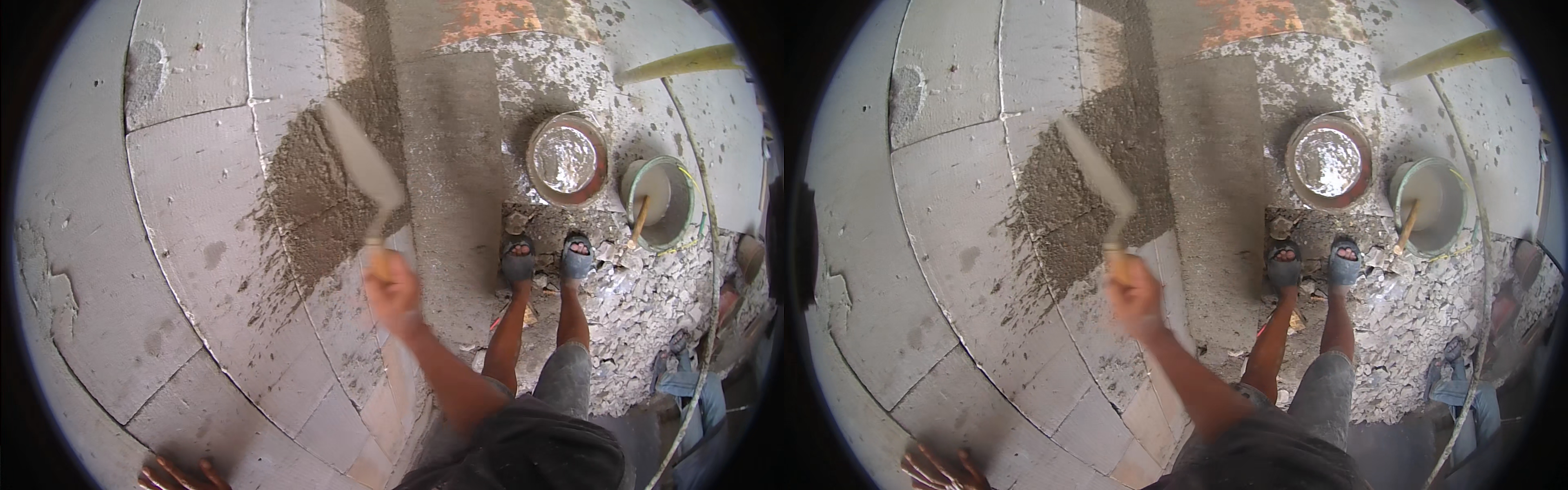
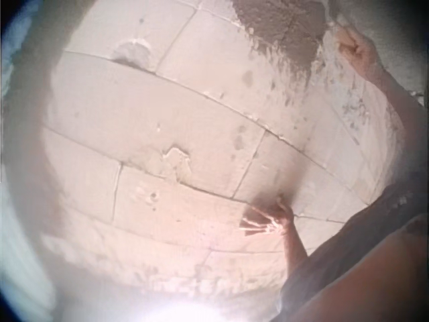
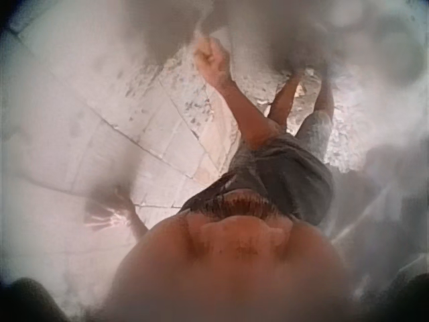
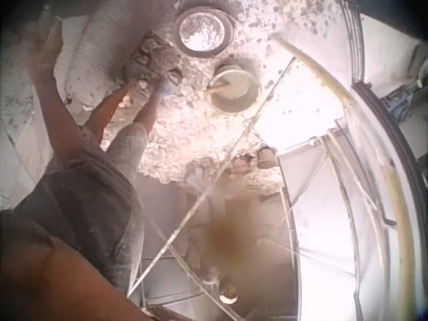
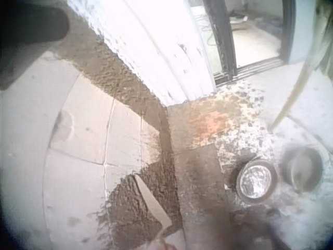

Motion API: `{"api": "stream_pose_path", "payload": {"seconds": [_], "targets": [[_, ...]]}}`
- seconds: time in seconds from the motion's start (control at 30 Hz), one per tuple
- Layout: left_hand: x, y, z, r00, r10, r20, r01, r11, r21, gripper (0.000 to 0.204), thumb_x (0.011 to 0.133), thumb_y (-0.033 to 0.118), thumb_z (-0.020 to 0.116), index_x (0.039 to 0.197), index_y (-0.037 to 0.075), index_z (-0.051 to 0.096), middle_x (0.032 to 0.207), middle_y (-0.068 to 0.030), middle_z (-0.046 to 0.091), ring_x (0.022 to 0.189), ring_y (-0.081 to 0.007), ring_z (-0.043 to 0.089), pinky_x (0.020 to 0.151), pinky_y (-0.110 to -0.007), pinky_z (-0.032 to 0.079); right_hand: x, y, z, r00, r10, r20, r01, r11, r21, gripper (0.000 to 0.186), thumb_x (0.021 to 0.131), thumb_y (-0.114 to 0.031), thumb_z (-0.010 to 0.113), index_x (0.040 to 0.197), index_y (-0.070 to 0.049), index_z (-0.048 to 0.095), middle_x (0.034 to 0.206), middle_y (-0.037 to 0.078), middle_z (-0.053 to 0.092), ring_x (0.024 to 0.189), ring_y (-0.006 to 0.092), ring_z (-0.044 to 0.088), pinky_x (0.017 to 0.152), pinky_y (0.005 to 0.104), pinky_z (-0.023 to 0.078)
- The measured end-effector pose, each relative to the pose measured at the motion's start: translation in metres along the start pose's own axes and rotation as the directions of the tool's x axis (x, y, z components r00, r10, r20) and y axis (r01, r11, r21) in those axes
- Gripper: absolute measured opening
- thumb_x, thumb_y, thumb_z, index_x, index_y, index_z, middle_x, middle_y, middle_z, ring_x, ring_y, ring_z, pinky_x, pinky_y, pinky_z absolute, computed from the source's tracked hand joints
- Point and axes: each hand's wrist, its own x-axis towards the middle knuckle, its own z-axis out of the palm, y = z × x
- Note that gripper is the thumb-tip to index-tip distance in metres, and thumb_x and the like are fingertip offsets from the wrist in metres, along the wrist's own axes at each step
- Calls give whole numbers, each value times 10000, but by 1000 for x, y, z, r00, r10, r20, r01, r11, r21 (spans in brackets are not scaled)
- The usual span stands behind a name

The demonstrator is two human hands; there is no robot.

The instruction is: The person applies wet plaster to a concrete block wall using a trowel, scooping the mixture from a small bucket and spreading it across the wall surface.

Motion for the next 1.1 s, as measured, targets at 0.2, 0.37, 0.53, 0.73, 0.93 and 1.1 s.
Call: {"api": "stream_pose_path", "payload": {"seconds": [0.2,0.37,0.53,0.73,0.93,1.1], "targets": [[-18,-23,42,964,16,-266,-42,995,-95,882,941,682,568,1584,104,392,1644,-270,267,1481,-607,210,1068,-856,164,56,30,-346,904,-221,-366,-302,278,-912,279,909,-278,620,1017,-22,589,907,275,704,871,477,696,766,575,544],[9,10,14,991,-25,-130,20,999,-35,899,970,703,476,1616,99,313,1642,-297,220,1491,-617,146,1079,-851,126,147,15,-456,872,-98,-479,-474,66,-878,392,872,-288,638,1139,-1,648,1036,269,724,945,446,716,868,536,557],[6,9,8,996,-42,-80,46,998,45,914,981,718,431,1638,105,260,1643,-325,178,1500,-623,103,1094,-841,96,157,21,-475,897,305,-320,-435,484,-759,426,838,-281,695,1166,-10,663,967,227,716,819,372,719,758,458,565],[13,17,-7,925,20,-379,-21,1000,1,803,1014,607,462,1653,170,246,1700,-158,204,1585,-399,94,1215,-685,80,102,26,-479,918,375,-130,-396,834,-385,156,873,-162,675,784,-77,580,613,-7,537,451,100,485,398,284,365],[23,15,5,946,-40,-322,40,999,-5,808,1011,653,417,1653,192,253,1717,-119,178,1596,-376,65,1217,-689,45,68,-20,-449,940,331,-86,-341,921,-186,99,898,-121,633,957,-65,575,650,-24,517,444,74,444,394,246,361],[19,15,-4,954,-27,-299,35,999,22,803,1015,637,420,1657,190,240,1721,-101,173,1598,-360,62,1220,-683,53,69,-80,-385,970,112,-217,-147,977,-152,120,898,-91,620,1003,-51,577,651,-14,521,436,66,431,399,233,368]]}}
